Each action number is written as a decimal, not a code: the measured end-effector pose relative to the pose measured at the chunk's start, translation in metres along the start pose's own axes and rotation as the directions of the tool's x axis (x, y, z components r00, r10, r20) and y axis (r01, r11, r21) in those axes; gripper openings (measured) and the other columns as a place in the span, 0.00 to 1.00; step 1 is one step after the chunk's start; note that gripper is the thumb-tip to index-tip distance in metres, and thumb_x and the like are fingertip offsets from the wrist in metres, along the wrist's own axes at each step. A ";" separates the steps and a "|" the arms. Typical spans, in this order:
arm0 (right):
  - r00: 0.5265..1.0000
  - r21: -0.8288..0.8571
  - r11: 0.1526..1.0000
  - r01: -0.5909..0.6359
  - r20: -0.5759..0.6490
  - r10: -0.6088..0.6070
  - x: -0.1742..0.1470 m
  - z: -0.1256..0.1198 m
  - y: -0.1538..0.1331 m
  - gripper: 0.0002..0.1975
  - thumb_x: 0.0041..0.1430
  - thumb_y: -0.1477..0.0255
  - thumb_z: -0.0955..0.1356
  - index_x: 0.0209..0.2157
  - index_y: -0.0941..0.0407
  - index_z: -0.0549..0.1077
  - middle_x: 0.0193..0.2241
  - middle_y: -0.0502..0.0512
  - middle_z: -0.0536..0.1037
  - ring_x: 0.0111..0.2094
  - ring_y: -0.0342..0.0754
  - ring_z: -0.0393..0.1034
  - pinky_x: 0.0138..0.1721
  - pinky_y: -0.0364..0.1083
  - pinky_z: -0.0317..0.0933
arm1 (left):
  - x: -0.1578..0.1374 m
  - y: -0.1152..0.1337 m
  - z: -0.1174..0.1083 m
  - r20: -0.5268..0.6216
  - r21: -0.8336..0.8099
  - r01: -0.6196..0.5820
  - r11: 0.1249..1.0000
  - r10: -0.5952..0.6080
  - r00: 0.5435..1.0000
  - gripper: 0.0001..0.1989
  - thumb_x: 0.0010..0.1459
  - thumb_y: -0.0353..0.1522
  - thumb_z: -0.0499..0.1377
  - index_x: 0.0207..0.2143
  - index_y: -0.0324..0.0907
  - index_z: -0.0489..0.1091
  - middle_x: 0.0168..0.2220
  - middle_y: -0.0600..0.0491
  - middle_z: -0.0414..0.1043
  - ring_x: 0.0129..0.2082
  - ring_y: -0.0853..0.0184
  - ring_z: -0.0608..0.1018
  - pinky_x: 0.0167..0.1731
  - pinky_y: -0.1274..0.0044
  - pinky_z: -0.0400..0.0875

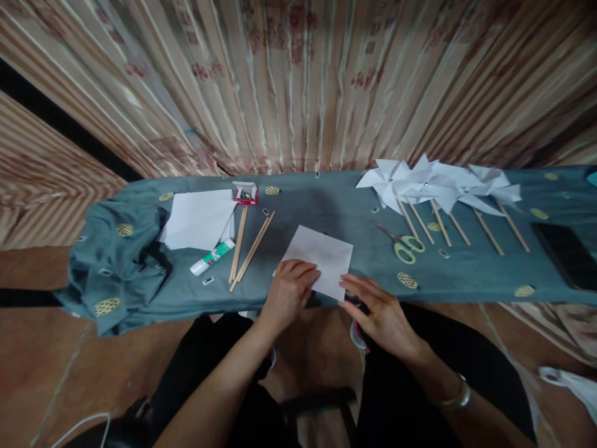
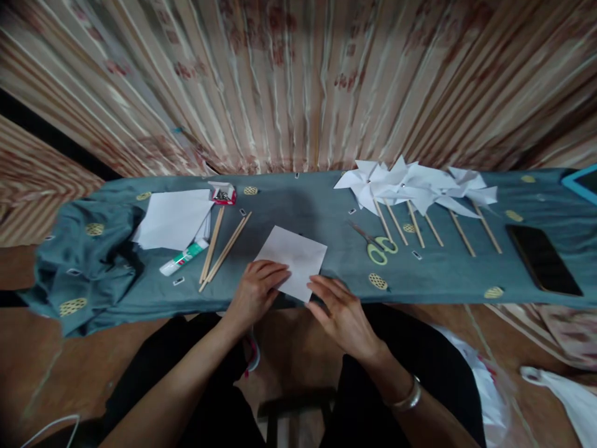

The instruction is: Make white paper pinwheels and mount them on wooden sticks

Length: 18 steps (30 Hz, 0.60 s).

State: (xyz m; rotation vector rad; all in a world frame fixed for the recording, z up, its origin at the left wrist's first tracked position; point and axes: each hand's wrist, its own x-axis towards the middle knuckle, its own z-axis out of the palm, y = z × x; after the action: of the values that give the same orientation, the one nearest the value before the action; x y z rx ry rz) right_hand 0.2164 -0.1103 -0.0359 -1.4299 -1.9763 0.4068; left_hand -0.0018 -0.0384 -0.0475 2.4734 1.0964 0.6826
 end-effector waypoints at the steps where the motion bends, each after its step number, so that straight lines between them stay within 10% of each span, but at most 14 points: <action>1: 1.000 -0.033 0.999 0.007 0.006 -0.007 -0.002 -0.001 0.003 0.16 0.63 0.69 0.68 0.52 0.52 0.75 0.52 0.61 0.79 0.51 0.58 0.75 0.52 0.59 0.71 | -0.001 -0.001 0.000 -0.015 0.003 -0.005 1.000 0.005 1.000 0.19 0.55 0.20 0.59 0.47 0.43 0.76 0.48 0.47 0.79 0.48 0.56 0.76 0.48 0.62 0.70; 11: 0.999 -0.040 0.999 -0.036 0.024 0.037 0.022 0.001 0.028 0.21 0.66 0.65 0.64 0.59 0.52 0.69 0.59 0.62 0.72 0.61 0.59 0.65 0.61 0.64 0.60 | -0.005 -0.006 -0.008 -0.015 -0.047 0.119 0.992 -0.120 0.993 0.17 0.58 0.26 0.58 0.50 0.42 0.74 0.50 0.45 0.77 0.51 0.55 0.75 0.50 0.61 0.71; 18: 0.983 0.066 0.982 -0.176 -0.037 0.179 0.058 0.008 0.032 0.19 0.63 0.66 0.65 0.54 0.54 0.73 0.48 0.61 0.80 0.50 0.58 0.75 0.54 0.58 0.67 | 0.008 -0.018 -0.006 -0.102 -0.150 0.266 0.952 -0.282 0.954 0.13 0.64 0.32 0.56 0.47 0.42 0.76 0.43 0.46 0.81 0.43 0.59 0.79 0.46 0.68 0.74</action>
State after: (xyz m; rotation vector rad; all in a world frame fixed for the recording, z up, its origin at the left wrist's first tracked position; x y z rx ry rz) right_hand 0.2234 -0.0441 -0.0423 -1.5674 -1.7931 0.5082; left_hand -0.0110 -0.0204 -0.0496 2.1347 1.3601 0.8009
